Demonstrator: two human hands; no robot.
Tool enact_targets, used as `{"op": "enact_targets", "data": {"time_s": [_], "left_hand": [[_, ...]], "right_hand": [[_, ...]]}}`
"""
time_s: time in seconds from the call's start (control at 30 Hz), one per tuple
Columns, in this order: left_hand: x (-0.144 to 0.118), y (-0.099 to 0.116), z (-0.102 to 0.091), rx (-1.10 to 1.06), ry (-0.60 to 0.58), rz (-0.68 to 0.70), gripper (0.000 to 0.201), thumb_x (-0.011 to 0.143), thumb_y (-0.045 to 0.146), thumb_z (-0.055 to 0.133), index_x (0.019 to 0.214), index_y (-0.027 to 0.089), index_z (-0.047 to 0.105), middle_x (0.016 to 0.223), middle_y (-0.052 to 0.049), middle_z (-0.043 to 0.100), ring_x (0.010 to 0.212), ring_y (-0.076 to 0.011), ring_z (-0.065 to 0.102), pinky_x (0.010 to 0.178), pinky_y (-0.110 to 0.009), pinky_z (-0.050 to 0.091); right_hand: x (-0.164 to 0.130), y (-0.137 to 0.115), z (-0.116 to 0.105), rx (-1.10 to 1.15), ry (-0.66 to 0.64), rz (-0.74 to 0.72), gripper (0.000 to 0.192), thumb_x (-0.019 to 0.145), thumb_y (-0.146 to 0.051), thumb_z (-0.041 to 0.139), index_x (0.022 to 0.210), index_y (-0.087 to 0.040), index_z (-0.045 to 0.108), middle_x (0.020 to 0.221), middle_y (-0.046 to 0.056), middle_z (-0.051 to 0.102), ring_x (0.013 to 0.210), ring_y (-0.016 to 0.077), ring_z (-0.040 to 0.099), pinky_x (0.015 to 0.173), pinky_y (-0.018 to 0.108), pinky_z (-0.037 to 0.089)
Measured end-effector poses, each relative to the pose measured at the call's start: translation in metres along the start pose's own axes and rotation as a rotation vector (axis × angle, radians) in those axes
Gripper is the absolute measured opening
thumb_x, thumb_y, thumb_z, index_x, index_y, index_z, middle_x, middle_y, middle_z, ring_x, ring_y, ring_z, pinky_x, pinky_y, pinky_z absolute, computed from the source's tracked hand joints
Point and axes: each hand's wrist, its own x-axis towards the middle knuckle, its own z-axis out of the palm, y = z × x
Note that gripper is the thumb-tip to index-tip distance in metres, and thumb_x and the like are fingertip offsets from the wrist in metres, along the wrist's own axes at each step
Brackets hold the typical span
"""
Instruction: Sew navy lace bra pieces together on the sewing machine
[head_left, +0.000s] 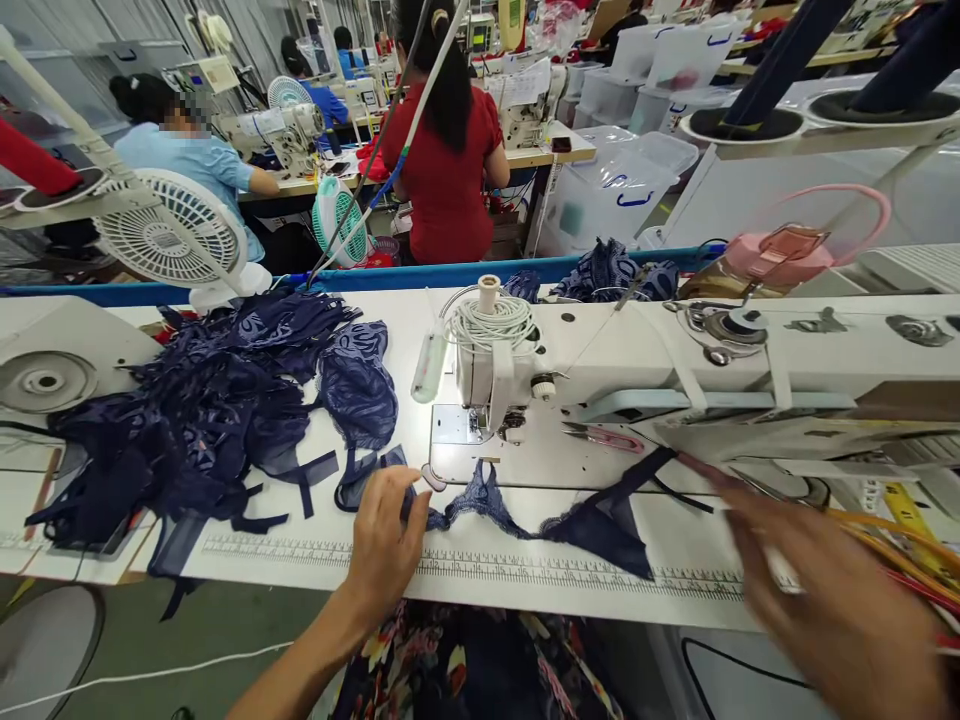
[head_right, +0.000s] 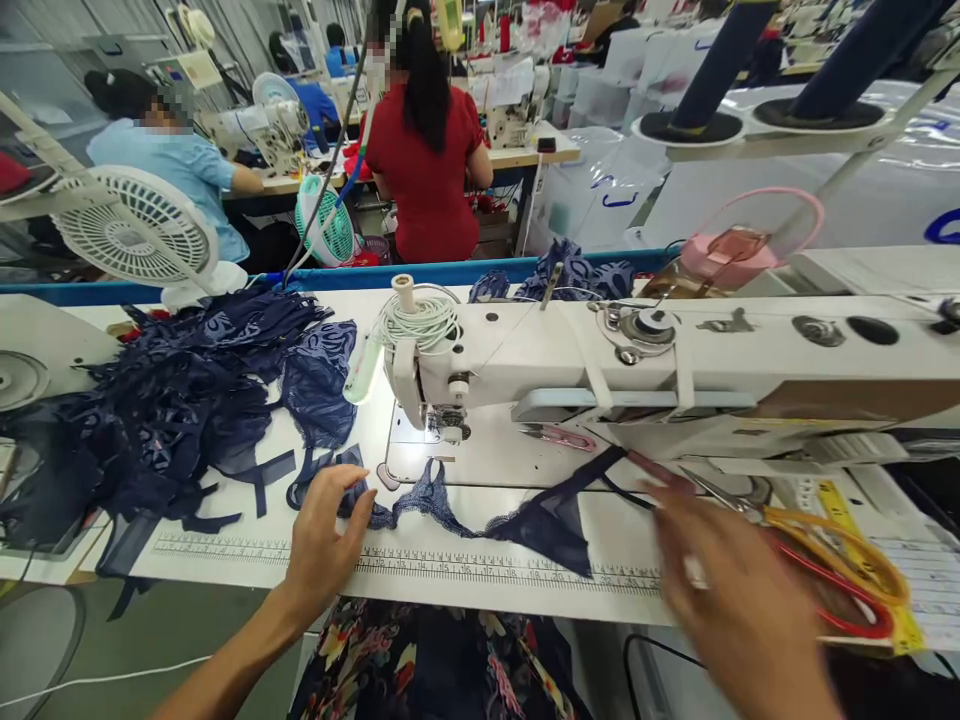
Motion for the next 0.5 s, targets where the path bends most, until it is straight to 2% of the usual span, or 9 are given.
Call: {"op": "enact_targets", "data": {"time_s": [0.03,0.1,0.17,0.23,0.3,0.4,0.5], "left_hand": [[-0.006,-0.001,-0.001,0.043,-0.008,0.042,0.016,0.095,0.018,0.049,0.110,0.021,0.053,0.102,-0.008,0.059,0.097,-0.0209,0.057,0.086,-0.036,0.048],[-0.017,-0.007,-0.005,0.114,-0.045,0.093,0.018,0.094,0.016,0.050,0.112,0.020,0.053,0.102,-0.008,0.059,0.096,-0.0211,0.057,0.086,-0.037,0.050],[-0.027,-0.017,-0.010,0.191,-0.074,0.112,0.021,0.094,0.017,0.050,0.115,0.019,0.052,0.105,-0.010,0.060,0.099,-0.0226,0.058,0.088,-0.039,0.051],[-0.035,-0.029,-0.018,0.266,-0.069,0.109,0.025,0.094,0.018,0.051,0.119,0.018,0.052,0.110,-0.011,0.061,0.105,-0.0248,0.058,0.091,-0.042,0.051],[-0.042,-0.041,-0.027,0.316,-0.052,0.093,0.029,0.094,0.018,0.051,0.124,0.018,0.051,0.114,-0.011,0.061,0.111,-0.0262,0.057,0.094,-0.044,0.051],[-0.049,-0.052,-0.036,0.336,-0.059,0.073,0.036,0.095,0.015,0.049,0.130,0.020,0.048,0.119,-0.011,0.061,0.116,-0.0258,0.056,0.096,-0.044,0.052],[-0.046,-0.052,-0.037,0.336,-0.068,0.100,0.038,0.095,0.014,0.049,0.132,0.022,0.048,0.120,-0.010,0.061,0.117,-0.0252,0.056,0.096,-0.043,0.052]], "right_hand": [[0.007,-0.028,0.008,0.137,-0.028,-0.115,0.033,0.094,-0.021,0.050,0.125,-0.022,0.059,0.105,0.012,0.068,0.097,0.0230,0.064,0.080,0.036,0.053],[0.019,-0.076,0.029,0.326,-0.174,-0.315,0.038,0.094,-0.012,0.044,0.129,-0.021,0.055,0.115,0.010,0.065,0.107,0.0213,0.061,0.088,0.034,0.053],[0.027,-0.101,0.050,0.352,-0.270,-0.476,0.039,0.093,-0.007,0.042,0.126,-0.020,0.058,0.118,0.009,0.065,0.109,0.0214,0.060,0.094,0.037,0.051],[0.030,-0.103,0.066,0.342,-0.279,-0.527,0.035,0.093,-0.006,0.042,0.121,-0.017,0.061,0.115,0.009,0.066,0.105,0.0214,0.061,0.092,0.038,0.051],[0.029,-0.088,0.074,0.314,-0.260,-0.520,0.033,0.093,-0.007,0.043,0.118,-0.017,0.062,0.113,0.010,0.067,0.104,0.0217,0.062,0.090,0.039,0.051],[0.027,-0.066,0.075,0.266,-0.229,-0.486,0.034,0.092,-0.008,0.047,0.121,-0.019,0.062,0.113,0.010,0.067,0.102,0.0229,0.062,0.089,0.041,0.051],[0.032,-0.072,0.069,0.282,-0.160,-0.431,0.036,0.091,-0.010,0.052,0.125,-0.019,0.059,0.113,0.011,0.066,0.103,0.0235,0.062,0.091,0.040,0.051]]}}
